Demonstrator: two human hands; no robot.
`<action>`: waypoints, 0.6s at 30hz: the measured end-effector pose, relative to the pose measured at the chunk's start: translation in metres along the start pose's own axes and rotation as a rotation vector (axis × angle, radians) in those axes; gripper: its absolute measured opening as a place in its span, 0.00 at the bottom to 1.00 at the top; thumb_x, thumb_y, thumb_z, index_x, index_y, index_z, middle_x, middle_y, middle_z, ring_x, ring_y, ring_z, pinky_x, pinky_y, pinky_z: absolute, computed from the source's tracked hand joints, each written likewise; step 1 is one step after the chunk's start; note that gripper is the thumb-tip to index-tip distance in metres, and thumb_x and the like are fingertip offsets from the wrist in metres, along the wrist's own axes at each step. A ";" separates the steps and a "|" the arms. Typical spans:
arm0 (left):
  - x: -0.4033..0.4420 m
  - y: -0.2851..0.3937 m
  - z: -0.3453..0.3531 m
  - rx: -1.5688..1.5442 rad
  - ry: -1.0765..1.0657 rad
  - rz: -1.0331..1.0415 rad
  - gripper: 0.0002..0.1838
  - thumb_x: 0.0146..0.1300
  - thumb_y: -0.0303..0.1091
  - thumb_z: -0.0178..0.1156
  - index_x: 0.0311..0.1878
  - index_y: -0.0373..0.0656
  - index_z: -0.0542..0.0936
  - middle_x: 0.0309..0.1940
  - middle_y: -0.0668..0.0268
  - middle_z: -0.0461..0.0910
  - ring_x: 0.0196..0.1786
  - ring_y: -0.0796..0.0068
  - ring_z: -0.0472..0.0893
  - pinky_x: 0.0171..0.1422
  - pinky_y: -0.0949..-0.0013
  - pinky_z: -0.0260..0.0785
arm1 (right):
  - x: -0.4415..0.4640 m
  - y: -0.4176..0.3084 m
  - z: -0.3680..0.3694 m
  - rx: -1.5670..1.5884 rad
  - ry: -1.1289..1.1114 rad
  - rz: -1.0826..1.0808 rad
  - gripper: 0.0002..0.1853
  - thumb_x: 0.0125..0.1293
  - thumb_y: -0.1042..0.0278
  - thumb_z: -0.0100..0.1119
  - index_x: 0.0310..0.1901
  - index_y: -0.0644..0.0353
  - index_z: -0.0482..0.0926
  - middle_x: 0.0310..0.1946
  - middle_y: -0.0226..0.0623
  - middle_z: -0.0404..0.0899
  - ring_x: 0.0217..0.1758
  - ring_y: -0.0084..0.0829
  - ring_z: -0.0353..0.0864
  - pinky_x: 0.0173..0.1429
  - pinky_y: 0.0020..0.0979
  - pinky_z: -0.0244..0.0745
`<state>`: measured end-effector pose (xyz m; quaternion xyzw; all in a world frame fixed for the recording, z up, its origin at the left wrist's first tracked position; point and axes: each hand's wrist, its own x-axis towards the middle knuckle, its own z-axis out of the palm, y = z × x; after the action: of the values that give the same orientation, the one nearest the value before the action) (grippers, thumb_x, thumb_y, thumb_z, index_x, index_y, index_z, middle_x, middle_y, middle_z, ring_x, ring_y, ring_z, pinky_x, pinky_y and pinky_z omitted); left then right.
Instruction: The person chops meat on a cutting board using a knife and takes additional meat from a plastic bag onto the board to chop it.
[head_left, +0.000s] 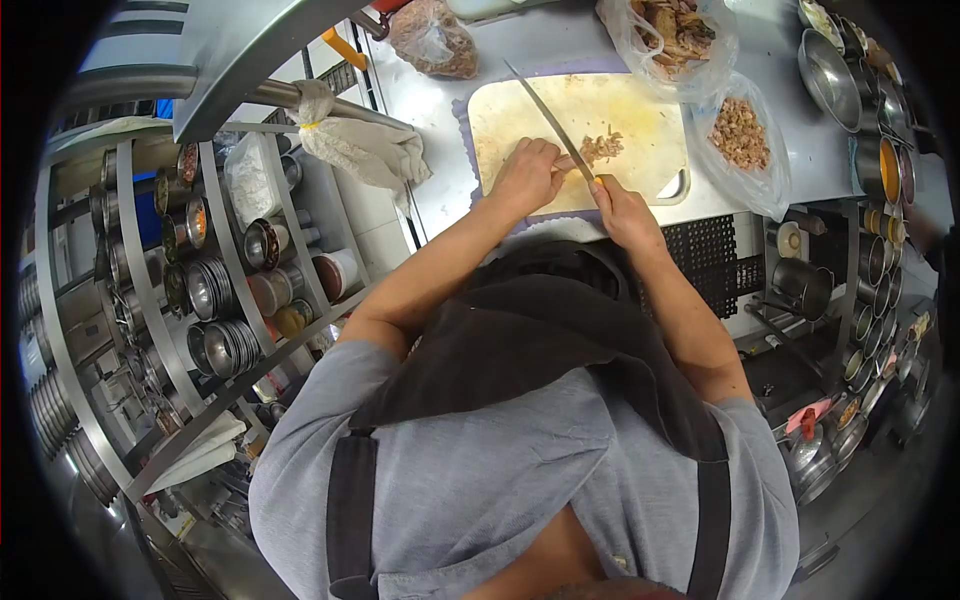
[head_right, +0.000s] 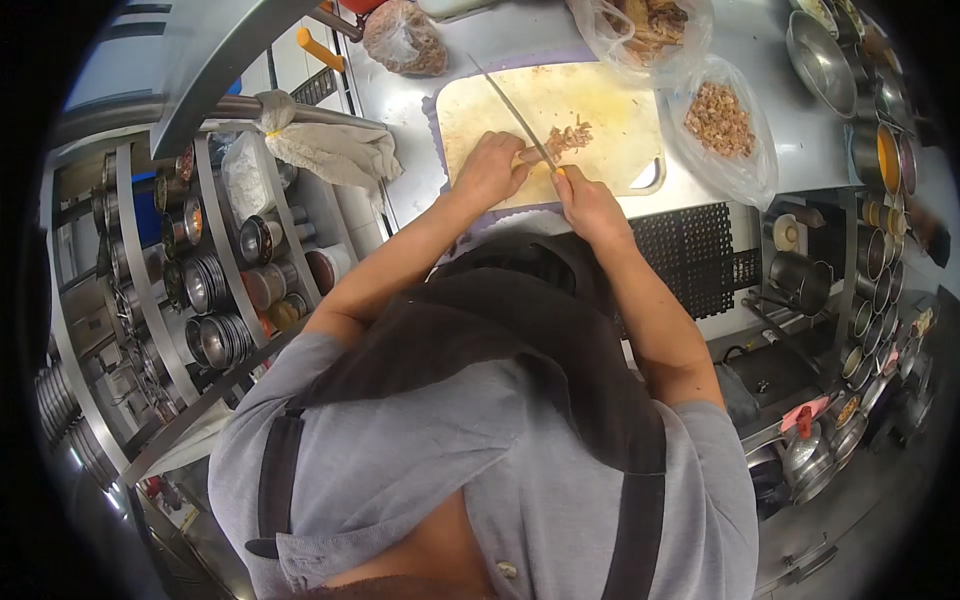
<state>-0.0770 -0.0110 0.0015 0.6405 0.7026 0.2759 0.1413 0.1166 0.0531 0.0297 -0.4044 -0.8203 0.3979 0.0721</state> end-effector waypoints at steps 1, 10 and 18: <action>0.000 -0.001 0.001 0.024 -0.048 -0.007 0.11 0.54 0.31 0.66 0.40 0.40 0.80 0.39 0.55 0.80 0.46 0.52 0.77 0.54 0.55 0.70 | -0.003 0.000 -0.001 0.010 -0.023 -0.005 0.18 0.77 0.52 0.44 0.50 0.60 0.74 0.25 0.61 0.80 0.32 0.62 0.80 0.38 0.57 0.73; 0.002 -0.003 0.003 0.009 -0.006 0.025 0.10 0.55 0.31 0.66 0.39 0.39 0.82 0.38 0.55 0.80 0.46 0.53 0.77 0.55 0.57 0.71 | 0.019 0.000 0.017 -0.017 -0.004 0.056 0.20 0.77 0.51 0.44 0.53 0.61 0.74 0.29 0.63 0.80 0.37 0.63 0.81 0.43 0.57 0.73; 0.003 -0.007 0.001 0.007 -0.030 0.015 0.11 0.54 0.31 0.66 0.40 0.38 0.82 0.37 0.55 0.80 0.47 0.53 0.77 0.55 0.57 0.71 | 0.011 -0.007 0.011 -0.055 -0.086 0.058 0.21 0.76 0.51 0.44 0.54 0.62 0.74 0.29 0.63 0.80 0.37 0.63 0.81 0.42 0.57 0.73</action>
<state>-0.0826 -0.0083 -0.0025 0.6501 0.6967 0.2650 0.1474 0.1004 0.0516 0.0251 -0.4125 -0.8211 0.3943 0.0140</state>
